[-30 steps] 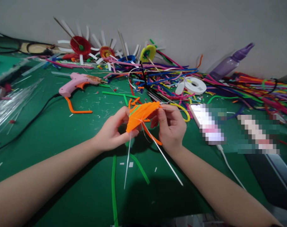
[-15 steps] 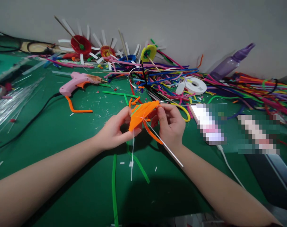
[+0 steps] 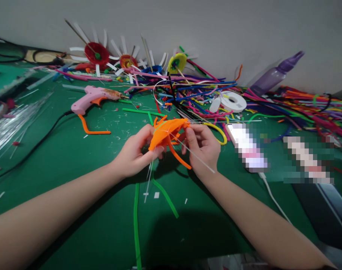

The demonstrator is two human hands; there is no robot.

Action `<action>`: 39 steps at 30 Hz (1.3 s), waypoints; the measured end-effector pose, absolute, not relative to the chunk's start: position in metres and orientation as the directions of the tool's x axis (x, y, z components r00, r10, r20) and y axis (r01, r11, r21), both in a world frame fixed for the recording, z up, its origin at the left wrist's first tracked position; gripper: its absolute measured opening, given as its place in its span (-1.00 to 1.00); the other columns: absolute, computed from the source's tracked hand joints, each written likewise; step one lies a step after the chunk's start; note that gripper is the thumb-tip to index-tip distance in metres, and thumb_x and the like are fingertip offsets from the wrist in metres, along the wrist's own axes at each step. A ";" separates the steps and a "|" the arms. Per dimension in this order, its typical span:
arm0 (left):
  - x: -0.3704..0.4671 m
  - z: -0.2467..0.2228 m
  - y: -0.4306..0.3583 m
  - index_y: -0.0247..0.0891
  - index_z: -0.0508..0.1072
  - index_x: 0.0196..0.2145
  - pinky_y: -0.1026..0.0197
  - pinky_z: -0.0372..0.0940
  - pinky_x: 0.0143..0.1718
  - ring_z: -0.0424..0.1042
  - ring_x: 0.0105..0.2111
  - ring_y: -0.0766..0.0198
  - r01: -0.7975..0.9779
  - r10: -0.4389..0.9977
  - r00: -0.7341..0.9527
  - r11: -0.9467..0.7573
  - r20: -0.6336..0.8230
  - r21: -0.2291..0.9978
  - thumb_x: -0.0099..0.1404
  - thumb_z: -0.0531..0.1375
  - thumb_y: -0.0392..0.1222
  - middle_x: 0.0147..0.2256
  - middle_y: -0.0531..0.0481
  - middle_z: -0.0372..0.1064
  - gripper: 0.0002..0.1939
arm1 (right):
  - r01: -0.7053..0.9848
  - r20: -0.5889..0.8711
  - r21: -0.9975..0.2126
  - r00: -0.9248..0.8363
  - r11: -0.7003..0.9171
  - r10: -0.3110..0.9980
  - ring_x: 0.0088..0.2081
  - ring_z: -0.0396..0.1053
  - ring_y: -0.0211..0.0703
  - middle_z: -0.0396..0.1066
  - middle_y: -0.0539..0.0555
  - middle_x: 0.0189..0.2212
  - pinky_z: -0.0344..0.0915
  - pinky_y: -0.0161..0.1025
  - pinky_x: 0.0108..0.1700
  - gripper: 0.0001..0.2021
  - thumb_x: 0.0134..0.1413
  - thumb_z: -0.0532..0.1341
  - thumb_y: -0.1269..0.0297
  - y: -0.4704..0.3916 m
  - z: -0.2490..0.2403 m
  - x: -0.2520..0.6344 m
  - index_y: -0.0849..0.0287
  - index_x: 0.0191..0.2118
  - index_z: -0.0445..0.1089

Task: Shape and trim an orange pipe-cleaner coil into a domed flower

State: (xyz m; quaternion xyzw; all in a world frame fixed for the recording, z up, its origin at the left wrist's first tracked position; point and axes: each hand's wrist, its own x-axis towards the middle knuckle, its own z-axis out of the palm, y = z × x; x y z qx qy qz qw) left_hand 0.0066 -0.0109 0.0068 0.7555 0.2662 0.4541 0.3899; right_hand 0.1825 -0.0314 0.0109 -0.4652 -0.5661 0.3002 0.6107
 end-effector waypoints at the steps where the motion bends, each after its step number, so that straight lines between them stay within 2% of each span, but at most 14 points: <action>1: 0.006 0.007 -0.011 -0.18 0.23 -0.35 0.28 0.28 -0.54 0.39 -0.57 0.33 0.058 0.759 0.440 -0.557 0.480 0.828 0.33 0.12 0.01 -0.53 0.11 0.37 -0.77 | 0.164 0.403 -0.911 0.173 0.377 0.899 -0.71 0.25 -0.41 0.41 -0.12 -0.58 0.20 -0.37 -0.68 -0.86 0.20 0.20 0.16 -0.031 0.011 0.183 0.10 -0.32 0.34; 8: 0.005 0.009 -0.010 -0.19 0.28 -0.38 0.27 0.27 -0.54 0.35 -0.58 0.34 0.073 0.754 0.415 -0.586 0.510 0.807 0.32 0.12 0.04 -0.54 0.10 0.35 -0.75 | 0.236 0.429 -0.890 0.139 0.391 0.892 -0.71 0.24 -0.41 0.40 -0.11 -0.60 0.17 -0.39 -0.70 -0.88 0.19 0.20 0.25 -0.034 0.014 0.185 0.11 -0.37 0.35; 15: 0.003 0.009 -0.008 -0.20 0.29 -0.41 0.27 0.28 -0.51 0.32 -0.54 0.34 0.033 0.751 0.395 -0.587 0.529 0.809 0.30 0.15 0.01 -0.52 0.09 0.31 -0.75 | 0.300 0.428 -0.872 0.089 0.386 0.899 -0.70 0.27 -0.40 0.42 -0.11 -0.59 0.23 -0.38 -0.63 -0.92 0.18 0.19 0.29 -0.034 0.014 0.186 0.14 -0.33 0.35; 20: 0.002 0.009 -0.007 -0.21 0.28 -0.46 0.25 0.24 -0.48 0.26 -0.48 0.32 0.055 0.751 0.380 -0.601 0.540 0.797 0.30 0.14 0.03 -0.50 0.06 0.23 -0.71 | 0.462 0.529 -0.762 0.039 0.454 0.848 -0.65 0.32 -0.39 0.44 -0.07 -0.57 0.27 -0.38 -0.57 -0.91 0.17 0.18 0.35 -0.036 0.019 0.187 0.17 -0.37 0.38; 22: 0.001 0.008 -0.006 -0.22 0.28 -0.49 0.22 0.27 -0.40 0.27 -0.41 0.27 0.063 0.763 0.358 -0.594 0.538 0.802 0.29 0.14 0.07 -0.44 0.02 0.24 -0.66 | 0.541 0.569 -0.691 -0.003 0.480 0.822 -0.61 0.36 -0.37 0.45 -0.06 -0.57 0.27 -0.39 -0.54 -0.89 0.17 0.18 0.38 -0.036 0.021 0.188 0.18 -0.39 0.38; 24: 0.001 0.005 -0.004 -0.23 0.31 -0.49 0.15 0.30 -0.22 0.32 -0.26 0.19 0.052 0.774 0.337 -0.584 0.536 0.810 0.28 0.15 0.10 -0.32 -0.05 0.30 -0.65 | 0.602 0.603 -0.620 -0.044 0.503 0.797 -0.58 0.38 -0.36 0.47 -0.03 -0.55 0.27 -0.39 -0.52 -0.88 0.17 0.18 0.39 -0.036 0.022 0.189 0.18 -0.40 0.38; 27: 0.000 0.002 -0.002 -0.24 0.38 -0.43 0.06 0.23 0.04 0.31 -0.02 0.08 -0.021 0.805 0.331 -0.516 0.493 0.857 0.27 0.15 0.10 -0.12 -0.13 0.33 -0.66 | 0.650 0.644 -0.542 -0.088 0.533 0.760 -0.58 0.36 -0.36 0.49 -0.01 -0.52 0.27 -0.38 -0.50 -0.88 0.17 0.17 0.40 -0.034 0.021 0.191 0.20 -0.40 0.39; 30: 0.001 0.002 -0.002 -0.25 0.36 -0.44 0.03 0.18 0.11 0.27 0.07 0.01 -0.103 0.832 0.370 -0.406 0.414 0.908 0.24 0.18 0.11 -0.01 -0.17 0.32 -0.65 | 0.670 0.651 -0.509 -0.110 0.540 0.751 -0.60 0.32 -0.37 0.48 -0.01 -0.53 0.24 -0.38 -0.51 -0.88 0.16 0.17 0.40 -0.032 0.019 0.192 0.19 -0.40 0.38; 32: 0.001 0.003 -0.003 -0.26 0.31 -0.46 0.00 0.18 0.11 0.26 0.11 -0.04 -0.128 0.838 0.406 -0.344 0.365 0.930 0.19 0.22 0.13 0.04 -0.22 0.30 -0.62 | 0.670 0.642 -0.516 -0.109 0.533 0.759 -0.62 0.26 -0.39 0.45 -0.03 -0.56 0.19 -0.39 -0.55 -0.88 0.14 0.16 0.40 -0.031 0.017 0.192 0.18 -0.41 0.37; 35: 0.002 0.003 -0.004 -0.25 0.29 -0.43 -0.03 0.20 0.08 0.26 0.11 -0.09 -0.175 0.839 0.430 -0.286 0.335 0.942 0.15 0.24 0.19 0.06 -0.24 0.30 -0.57 | 0.648 0.571 -0.602 -0.059 0.466 0.819 -0.65 0.19 -0.39 0.35 -0.08 -0.63 0.12 -0.39 -0.58 -0.89 0.12 0.16 0.38 -0.030 0.015 0.192 0.17 -0.43 0.34; 39: 0.000 0.000 -0.003 -0.25 0.33 -0.42 -0.07 0.14 0.12 0.25 0.11 -0.09 -0.174 0.841 0.436 -0.270 0.320 0.947 0.25 0.14 0.15 0.02 -0.19 0.34 -0.63 | 0.587 0.444 -0.728 0.012 0.353 0.896 -0.65 0.15 -0.36 0.24 -0.11 -0.68 0.11 -0.36 -0.55 -0.86 0.11 0.15 0.30 -0.027 0.014 0.193 0.14 -0.46 0.28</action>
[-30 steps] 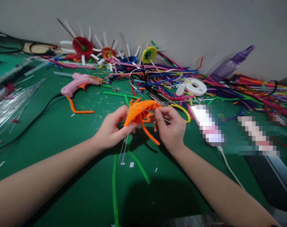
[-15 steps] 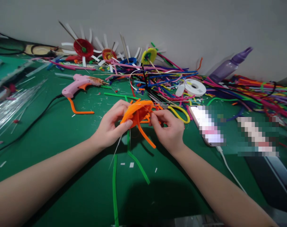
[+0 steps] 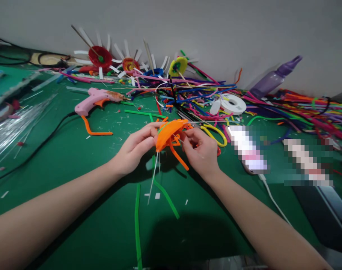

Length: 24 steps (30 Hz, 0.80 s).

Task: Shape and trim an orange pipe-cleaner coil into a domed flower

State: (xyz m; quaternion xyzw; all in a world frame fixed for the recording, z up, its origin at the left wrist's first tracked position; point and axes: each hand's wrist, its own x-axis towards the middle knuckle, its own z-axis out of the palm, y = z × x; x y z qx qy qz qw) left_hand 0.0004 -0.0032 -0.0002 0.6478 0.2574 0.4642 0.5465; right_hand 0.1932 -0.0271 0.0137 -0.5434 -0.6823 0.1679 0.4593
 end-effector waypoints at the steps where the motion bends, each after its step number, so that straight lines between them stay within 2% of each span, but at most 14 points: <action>1: 0.000 0.000 -0.003 -0.25 0.34 -0.43 -0.08 0.12 0.14 0.24 0.12 -0.07 -0.159 0.842 0.440 -0.268 0.311 0.950 0.28 0.12 0.08 0.01 -0.17 0.34 -0.67 | 0.580 0.431 -0.739 0.016 0.343 0.902 -0.65 0.15 -0.36 0.23 -0.11 -0.68 0.12 -0.35 -0.54 -0.86 0.10 0.14 0.29 -0.026 0.014 0.194 0.14 -0.47 0.27; 4: 0.002 0.002 -0.004 -0.25 0.32 -0.41 -0.03 0.24 0.04 0.29 0.06 -0.01 -0.104 0.856 0.434 -0.264 0.283 0.959 0.22 0.19 -0.10 -0.01 -0.17 0.34 -0.82 | 0.570 0.407 -0.756 0.021 0.324 0.913 -0.65 0.14 -0.36 0.22 -0.11 -0.69 0.12 -0.35 -0.53 -0.85 0.08 0.14 0.28 -0.025 0.014 0.195 0.13 -0.49 0.24; 6: 0.004 0.003 -0.006 -0.25 0.30 -0.36 0.05 0.31 -0.06 0.34 -0.01 0.07 -0.126 0.852 0.423 -0.283 0.309 0.951 0.20 0.23 -0.14 -0.03 -0.18 0.34 -0.83 | 0.558 0.385 -0.772 0.031 0.304 0.922 -0.65 0.12 -0.37 0.21 -0.12 -0.70 0.11 -0.36 -0.53 -0.85 0.07 0.15 0.27 -0.025 0.014 0.195 0.14 -0.49 0.24; 12: 0.005 0.004 -0.009 -0.26 0.31 -0.33 0.12 0.36 -0.11 0.37 -0.01 0.11 -0.118 0.833 0.454 -0.294 0.315 0.948 0.19 0.27 -0.15 0.07 -0.24 0.24 -0.79 | 0.539 0.314 -0.806 0.039 0.244 0.949 -0.66 0.09 -0.38 0.22 -0.11 -0.70 0.07 -0.37 -0.56 -0.83 0.04 0.17 0.22 -0.024 0.016 0.194 0.15 -0.49 0.24; 18: 0.004 0.007 -0.008 -0.24 0.29 -0.33 0.12 0.40 -0.10 0.35 0.05 0.05 -0.085 0.835 0.459 -0.298 0.303 0.951 0.09 0.35 -0.14 0.05 -0.22 0.29 -0.69 | 0.551 0.311 -0.798 0.029 0.245 0.950 -0.66 0.09 -0.38 0.21 -0.12 -0.71 0.08 -0.37 -0.55 -0.84 0.04 0.16 0.24 -0.024 0.016 0.194 0.14 -0.50 0.23; 24: 0.006 0.007 -0.009 -0.26 0.29 -0.37 0.13 0.39 -0.15 0.36 0.00 0.08 -0.074 0.859 0.415 -0.295 0.298 0.953 0.09 0.35 -0.13 0.02 -0.21 0.30 -0.70 | 0.586 0.349 -0.765 0.031 0.266 0.937 -0.65 0.12 -0.38 0.24 -0.10 -0.69 0.10 -0.36 -0.53 -0.84 0.03 0.16 0.25 -0.025 0.016 0.193 0.15 -0.50 0.26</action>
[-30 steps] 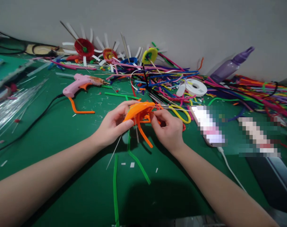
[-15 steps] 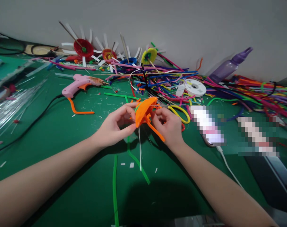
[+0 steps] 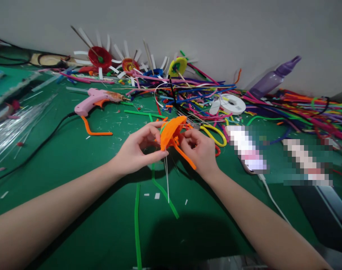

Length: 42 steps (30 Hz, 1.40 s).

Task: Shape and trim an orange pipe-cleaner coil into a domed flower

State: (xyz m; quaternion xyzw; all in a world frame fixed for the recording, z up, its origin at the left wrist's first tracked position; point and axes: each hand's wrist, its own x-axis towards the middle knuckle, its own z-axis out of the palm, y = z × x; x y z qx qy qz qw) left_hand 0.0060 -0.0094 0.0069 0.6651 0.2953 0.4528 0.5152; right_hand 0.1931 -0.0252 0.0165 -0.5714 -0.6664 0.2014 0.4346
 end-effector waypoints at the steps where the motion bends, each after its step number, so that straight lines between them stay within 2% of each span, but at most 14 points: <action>1: 0.006 0.007 -0.009 -0.26 0.29 -0.38 0.14 0.39 -0.16 0.37 -0.02 0.10 -0.083 0.864 0.405 -0.292 0.300 0.953 0.10 0.35 -0.12 0.01 -0.21 0.30 -0.69 | 0.587 0.352 -0.763 0.028 0.269 0.936 -0.65 0.13 -0.37 0.25 -0.10 -0.69 0.11 -0.36 -0.53 -0.85 0.03 0.16 0.25 -0.026 0.017 0.193 0.15 -0.50 0.27; 5: 0.007 0.008 -0.008 -0.26 0.27 -0.41 0.20 0.35 -0.24 0.38 -0.24 0.26 -0.141 0.869 0.384 -0.278 0.311 0.950 0.11 0.35 -0.04 -0.18 -0.08 0.34 -0.66 | 0.588 0.347 -0.757 -0.009 0.285 0.938 -0.62 0.21 -0.34 0.31 -0.06 -0.66 0.16 -0.35 -0.51 -0.86 0.05 0.14 0.25 -0.027 0.016 0.192 0.16 -0.48 0.29; 9: 0.007 0.009 -0.006 -0.26 0.27 -0.43 0.31 0.28 -0.38 0.30 -0.41 0.38 -0.206 0.864 0.402 -0.239 0.305 0.949 0.09 0.36 0.00 -0.36 0.06 0.28 -0.63 | 0.617 0.360 -0.724 -0.041 0.307 0.932 -0.62 0.22 -0.34 0.31 -0.05 -0.64 0.14 -0.36 -0.52 -0.87 0.04 0.15 0.27 -0.028 0.015 0.192 0.17 -0.47 0.30; 14: 0.007 0.007 -0.004 -0.23 0.26 -0.35 0.31 0.27 -0.39 0.32 -0.39 0.37 -0.238 0.865 0.395 -0.230 0.310 0.944 0.06 0.38 0.01 -0.31 0.06 0.29 -0.59 | 0.636 0.416 -0.663 -0.126 0.395 0.901 -0.64 0.11 -0.39 0.22 -0.10 -0.67 0.07 -0.39 -0.55 -0.84 0.05 0.15 0.30 -0.028 0.015 0.193 0.16 -0.52 0.26; 17: 0.007 0.006 -0.002 -0.20 0.27 -0.21 0.30 0.30 -0.37 0.36 -0.37 0.35 -0.254 0.866 0.383 -0.237 0.322 0.938 0.03 0.39 0.06 -0.26 0.04 0.33 -0.50 | 0.623 0.410 -0.657 -0.178 0.425 0.895 -0.61 0.15 -0.39 0.30 -0.07 -0.64 0.10 -0.39 -0.53 -0.85 0.10 0.14 0.30 -0.029 0.015 0.193 0.17 -0.47 0.31; 21: 0.006 0.004 0.001 -0.20 0.32 -0.04 0.26 0.37 -0.23 0.44 -0.19 0.24 -0.278 0.878 0.388 -0.181 0.282 0.943 0.02 0.39 0.10 -0.05 -0.08 0.36 -0.38 | 0.607 0.413 -0.647 -0.229 0.461 0.881 -0.61 0.19 -0.38 0.39 -0.04 -0.59 0.14 -0.39 -0.51 -0.83 0.16 0.13 0.28 -0.031 0.014 0.193 0.19 -0.41 0.37; 25: 0.004 0.001 0.001 -0.17 0.34 0.07 0.20 0.38 -0.08 0.42 -0.03 0.15 -0.343 0.865 0.434 -0.101 0.253 0.934 0.03 0.38 0.08 0.03 -0.09 0.37 -0.32 | 0.607 0.418 -0.627 -0.267 0.488 0.868 -0.62 0.18 -0.39 0.39 -0.04 -0.59 0.13 -0.39 -0.51 -0.82 0.18 0.13 0.28 -0.032 0.013 0.193 0.20 -0.41 0.39; 30: 0.002 -0.003 0.000 -0.17 0.32 0.12 0.16 0.40 -0.08 0.39 0.03 0.06 -0.283 0.848 0.472 -0.115 0.243 0.952 0.08 0.35 0.01 0.09 -0.12 0.33 -0.33 | 0.606 0.439 -0.601 -0.295 0.521 0.849 -0.63 0.16 -0.40 0.38 -0.05 -0.61 0.09 -0.39 -0.52 -0.81 0.18 0.13 0.29 -0.031 0.011 0.193 0.21 -0.42 0.39; 33: 0.002 -0.001 0.000 -0.18 0.31 0.12 0.20 0.41 -0.13 0.39 0.01 0.06 -0.279 0.829 0.489 -0.146 0.272 0.949 0.06 0.36 0.07 0.10 -0.14 0.32 -0.30 | 0.616 0.430 -0.590 -0.307 0.521 0.849 -0.62 0.16 -0.40 0.39 -0.05 -0.60 0.09 -0.39 -0.52 -0.82 0.18 0.12 0.29 -0.031 0.010 0.192 0.20 -0.41 0.39; 37: 0.002 0.001 -0.001 -0.13 0.29 0.13 0.31 0.39 -0.41 0.44 -0.18 0.16 -0.299 0.810 0.517 -0.131 0.276 0.945 0.09 0.33 0.10 0.07 -0.14 0.32 -0.31 | 0.614 0.427 -0.585 -0.321 0.529 0.845 -0.62 0.17 -0.40 0.38 -0.05 -0.60 0.09 -0.39 -0.52 -0.81 0.18 0.12 0.29 -0.031 0.011 0.193 0.20 -0.42 0.38; 42: 0.002 0.001 -0.001 -0.10 0.29 0.12 0.32 0.36 -0.45 0.42 -0.28 0.25 -0.306 0.805 0.535 -0.096 0.255 0.947 0.10 0.32 0.08 0.03 -0.11 0.34 -0.34 | 0.609 0.434 -0.573 -0.342 0.548 0.833 -0.64 0.14 -0.39 0.37 -0.05 -0.61 0.08 -0.38 -0.53 -0.81 0.17 0.11 0.29 -0.031 0.011 0.193 0.18 -0.42 0.38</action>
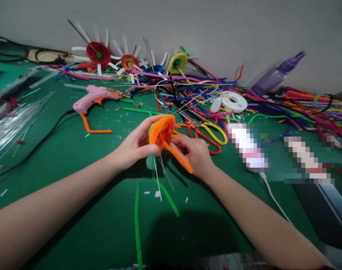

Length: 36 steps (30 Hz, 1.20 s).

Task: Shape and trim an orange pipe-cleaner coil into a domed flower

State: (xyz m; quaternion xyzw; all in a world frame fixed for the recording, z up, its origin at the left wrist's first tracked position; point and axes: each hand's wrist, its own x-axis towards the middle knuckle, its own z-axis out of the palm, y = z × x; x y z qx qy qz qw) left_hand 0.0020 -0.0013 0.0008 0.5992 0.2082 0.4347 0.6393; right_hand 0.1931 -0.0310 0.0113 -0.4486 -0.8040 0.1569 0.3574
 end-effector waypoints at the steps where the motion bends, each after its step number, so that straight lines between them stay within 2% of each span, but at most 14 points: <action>1: 0.002 0.000 -0.001 -0.10 0.29 0.13 0.31 0.36 -0.45 0.43 -0.28 0.23 -0.296 0.806 0.536 -0.099 0.251 0.950 0.10 0.32 0.09 0.02 -0.12 0.34 -0.33 | 0.611 0.434 -0.569 -0.344 0.550 0.833 -0.64 0.14 -0.39 0.37 -0.05 -0.61 0.08 -0.38 -0.53 -0.81 0.18 0.11 0.29 -0.031 0.011 0.193 0.18 -0.42 0.38; 3: 0.002 -0.001 -0.001 -0.12 0.29 0.13 0.28 0.37 -0.40 0.44 -0.23 0.18 -0.282 0.809 0.531 -0.113 0.253 0.953 0.08 0.33 0.11 0.02 -0.13 0.35 -0.31 | 0.618 0.440 -0.557 -0.347 0.555 0.828 -0.64 0.15 -0.39 0.37 -0.05 -0.62 0.07 -0.38 -0.53 -0.81 0.18 0.12 0.29 -0.031 0.010 0.193 0.18 -0.42 0.39; 7: 0.001 -0.002 -0.001 -0.15 0.30 0.13 0.19 0.36 -0.14 0.40 -0.06 0.08 -0.265 0.817 0.518 -0.129 0.254 0.956 0.05 0.35 0.12 0.05 -0.13 0.33 -0.28 | 0.625 0.463 -0.529 -0.355 0.575 0.812 -0.63 0.16 -0.39 0.39 -0.05 -0.62 0.07 -0.39 -0.53 -0.80 0.19 0.13 0.28 -0.031 0.010 0.194 0.19 -0.42 0.40; 10: 0.000 -0.003 -0.001 -0.16 0.29 0.12 0.17 0.34 -0.08 0.38 -0.05 0.10 -0.245 0.816 0.527 -0.124 0.239 0.962 0.06 0.36 0.08 0.04 -0.12 0.33 -0.29 | 0.625 0.469 -0.511 -0.373 0.590 0.801 -0.61 0.21 -0.38 0.43 -0.01 -0.58 0.11 -0.39 -0.51 -0.80 0.19 0.14 0.27 -0.031 0.010 0.194 0.20 -0.41 0.41; 14: 0.000 -0.003 -0.001 -0.17 0.29 0.10 0.20 0.35 -0.17 0.40 -0.15 0.15 -0.241 0.814 0.528 -0.130 0.243 0.962 0.09 0.34 0.06 -0.04 -0.11 0.35 -0.33 | 0.657 0.467 -0.469 -0.382 0.590 0.797 -0.62 0.21 -0.36 0.40 -0.03 -0.61 0.11 -0.38 -0.50 -0.79 0.20 0.15 0.24 -0.032 0.009 0.194 0.18 -0.42 0.41; 20: 0.002 -0.003 -0.001 -0.21 0.29 0.06 0.26 0.31 -0.47 0.38 -0.44 0.28 -0.270 0.809 0.546 -0.076 0.217 0.960 0.12 0.29 0.15 -0.28 -0.04 0.38 -0.36 | 0.674 0.446 -0.453 -0.396 0.584 0.803 -0.56 0.33 -0.31 0.49 0.03 -0.53 0.16 -0.35 -0.46 -0.81 0.22 0.14 0.24 -0.031 0.006 0.194 0.19 -0.34 0.43; 24: 0.002 -0.004 0.000 -0.22 0.31 0.02 0.26 0.33 -0.46 0.41 -0.45 0.28 -0.291 0.796 0.568 -0.043 0.209 0.956 0.14 0.27 0.16 -0.34 -0.01 0.38 -0.41 | 0.672 0.427 -0.469 -0.397 0.574 0.813 -0.54 0.36 -0.31 0.53 0.04 -0.49 0.18 -0.36 -0.44 -0.82 0.23 0.13 0.25 -0.032 0.007 0.194 0.20 -0.31 0.43; 36: 0.003 -0.002 -0.001 -0.26 0.25 0.08 0.24 0.34 -0.44 0.41 -0.45 0.27 -0.304 0.787 0.570 -0.065 0.236 0.950 0.13 0.29 0.13 -0.34 -0.02 0.37 -0.34 | 0.673 0.483 -0.429 -0.391 0.602 0.783 -0.52 0.43 -0.29 0.55 0.05 -0.48 0.21 -0.36 -0.46 -0.77 0.24 0.12 0.27 -0.032 0.007 0.194 0.22 -0.36 0.47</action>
